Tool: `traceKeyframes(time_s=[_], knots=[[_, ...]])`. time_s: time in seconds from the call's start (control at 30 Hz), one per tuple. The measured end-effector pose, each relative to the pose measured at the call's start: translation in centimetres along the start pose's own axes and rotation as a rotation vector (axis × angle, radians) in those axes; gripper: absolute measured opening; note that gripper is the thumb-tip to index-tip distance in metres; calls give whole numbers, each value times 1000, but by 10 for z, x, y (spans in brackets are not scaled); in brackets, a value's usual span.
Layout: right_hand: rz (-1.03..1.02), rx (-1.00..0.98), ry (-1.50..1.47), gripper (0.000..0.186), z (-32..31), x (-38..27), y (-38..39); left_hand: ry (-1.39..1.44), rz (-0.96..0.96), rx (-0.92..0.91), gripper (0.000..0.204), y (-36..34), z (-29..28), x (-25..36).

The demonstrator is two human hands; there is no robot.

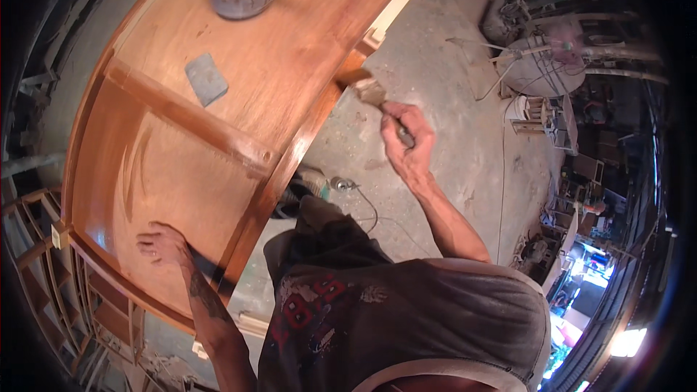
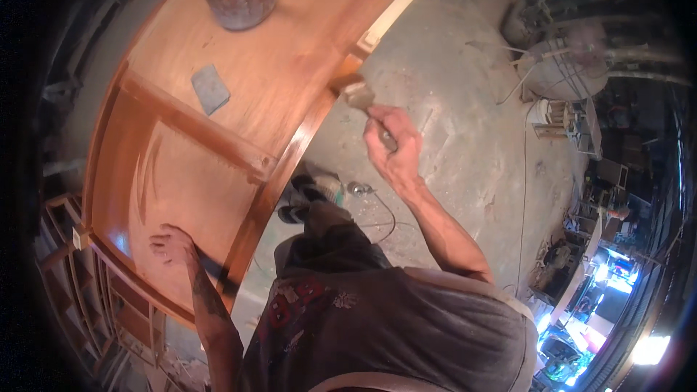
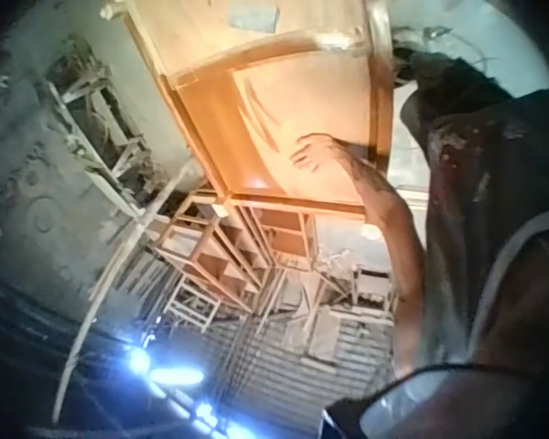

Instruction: The person applies finish to a wooden furniture piece using a paintbrush, dipping the brush into a container and spreading the liquid across the wooden surface.

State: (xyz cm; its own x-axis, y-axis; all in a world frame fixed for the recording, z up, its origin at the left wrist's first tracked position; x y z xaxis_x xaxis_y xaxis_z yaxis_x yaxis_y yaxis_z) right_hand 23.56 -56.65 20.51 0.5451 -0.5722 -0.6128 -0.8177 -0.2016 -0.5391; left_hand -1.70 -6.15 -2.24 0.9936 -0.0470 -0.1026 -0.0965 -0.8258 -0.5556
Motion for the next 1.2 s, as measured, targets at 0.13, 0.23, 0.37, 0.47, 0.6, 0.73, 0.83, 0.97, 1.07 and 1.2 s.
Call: traceKeyframes(time_s=[0.13,0.23,0.37,0.47,0.6,0.73,0.83,0.97,1.07,1.2], knots=[[-32,-19,-25,20,7,-9,18,-48,11,-17,64,1,-1,-5],[-59,-32,-50,20,14,-21,40,-83,10,-25,63,2,-2,-10],[-55,-389,-338,14,55,-59,101,-25,-21,-147,64,-2,5,-15],[-52,-492,-430,14,59,-69,119,-9,-36,-192,65,3,11,-21],[-8,-543,-490,19,55,-69,119,1,-28,-258,67,3,20,-17],[-57,-413,-389,17,49,-52,57,-6,-87,-331,67,5,17,2],[-70,-291,-296,16,49,-43,7,-26,-129,-424,69,4,21,12],[-222,-289,-221,16,98,-59,-63,132,-171,-542,68,1,7,29],[-409,-365,-152,16,157,-92,-107,216,-196,-576,66,-5,2,34],[-836,-576,53,13,249,-148,-139,209,-211,-567,62,-10,1,33]])
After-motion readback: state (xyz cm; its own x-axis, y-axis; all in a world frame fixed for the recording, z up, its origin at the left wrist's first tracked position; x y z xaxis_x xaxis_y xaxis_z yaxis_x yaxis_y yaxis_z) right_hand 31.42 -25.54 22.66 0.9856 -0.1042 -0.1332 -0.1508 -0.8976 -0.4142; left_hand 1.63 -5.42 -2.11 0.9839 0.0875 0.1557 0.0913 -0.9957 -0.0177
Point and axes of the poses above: each hand's wrist, its own y-axis away from the middle knuckle, its own z-axis out of the palm, x = y × z, the point moved 8 cm from there along -y, towards the middle knuckle, and after that the axes turned 14 degrees about -z, right-handed, at the moved point
